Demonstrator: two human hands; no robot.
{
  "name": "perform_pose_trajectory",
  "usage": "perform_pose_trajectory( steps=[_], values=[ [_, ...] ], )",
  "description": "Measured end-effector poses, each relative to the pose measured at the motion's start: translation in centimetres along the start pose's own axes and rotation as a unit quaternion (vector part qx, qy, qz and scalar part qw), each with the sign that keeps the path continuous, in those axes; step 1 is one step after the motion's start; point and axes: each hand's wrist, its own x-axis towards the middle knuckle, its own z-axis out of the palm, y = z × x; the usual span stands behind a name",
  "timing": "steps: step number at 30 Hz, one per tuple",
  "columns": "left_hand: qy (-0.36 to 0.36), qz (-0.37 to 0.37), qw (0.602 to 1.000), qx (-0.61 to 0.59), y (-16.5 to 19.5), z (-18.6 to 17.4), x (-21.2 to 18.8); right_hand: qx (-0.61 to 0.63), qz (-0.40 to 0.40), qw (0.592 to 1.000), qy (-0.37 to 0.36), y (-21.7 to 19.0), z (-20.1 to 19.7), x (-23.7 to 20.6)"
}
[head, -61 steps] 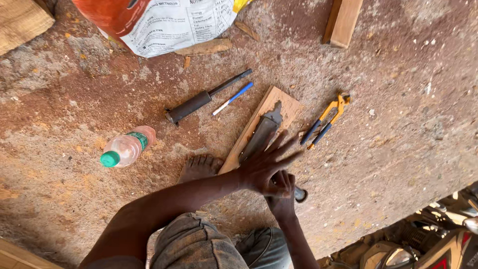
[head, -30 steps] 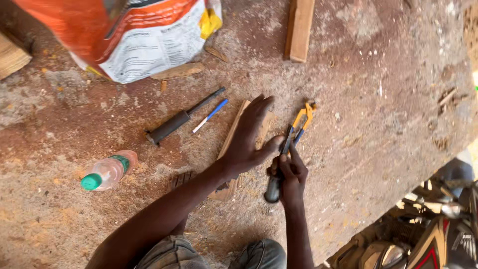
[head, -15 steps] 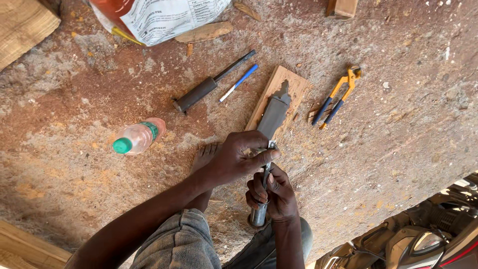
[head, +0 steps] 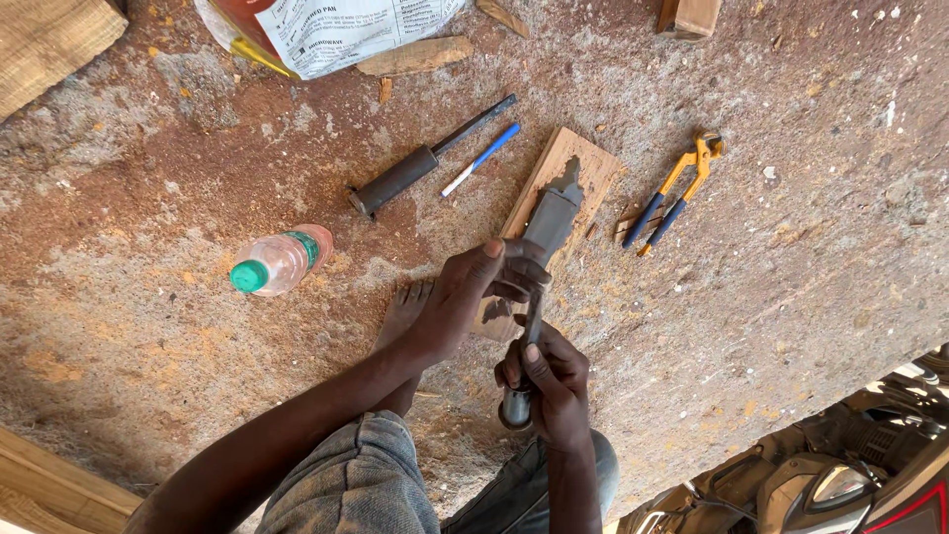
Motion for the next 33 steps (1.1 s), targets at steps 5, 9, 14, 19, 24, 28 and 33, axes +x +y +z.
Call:
perform_pose_trajectory(
  steps=[5, 9, 14, 19, 24, 28, 33],
  values=[
    [-0.008, 0.004, 0.999, 0.033, 0.1, -0.3, 0.2, 0.040, 0.017, 0.999, -0.026, -0.8, -0.3, 0.1],
    [-0.062, -0.013, 0.994, 0.086, -0.6, -0.2, -0.4, 0.215, 0.066, 0.972, -0.062, -0.8, -0.4, 0.0],
    [-0.100, -0.038, 0.990, 0.097, -1.4, -0.4, -1.1, 0.261, 0.076, 0.956, -0.109, 0.3, 0.3, 0.0],
    [-0.061, -0.083, 0.985, 0.136, -1.2, -0.5, -1.1, 0.293, 0.074, 0.947, -0.113, 0.5, 1.5, 0.1],
    [-0.041, -0.118, 0.986, 0.115, -0.8, -0.2, -0.8, 0.223, 0.069, 0.970, -0.069, 0.4, 2.0, 0.3],
    [-0.033, -0.073, 0.991, 0.108, -0.7, -0.1, -0.6, 0.161, 0.046, 0.984, -0.055, 0.4, 1.7, 0.6],
    [-0.013, -0.037, 0.997, 0.067, -0.8, -0.1, -0.3, 0.037, 0.025, 0.999, -0.028, 0.3, 1.2, 1.0]
  ],
)
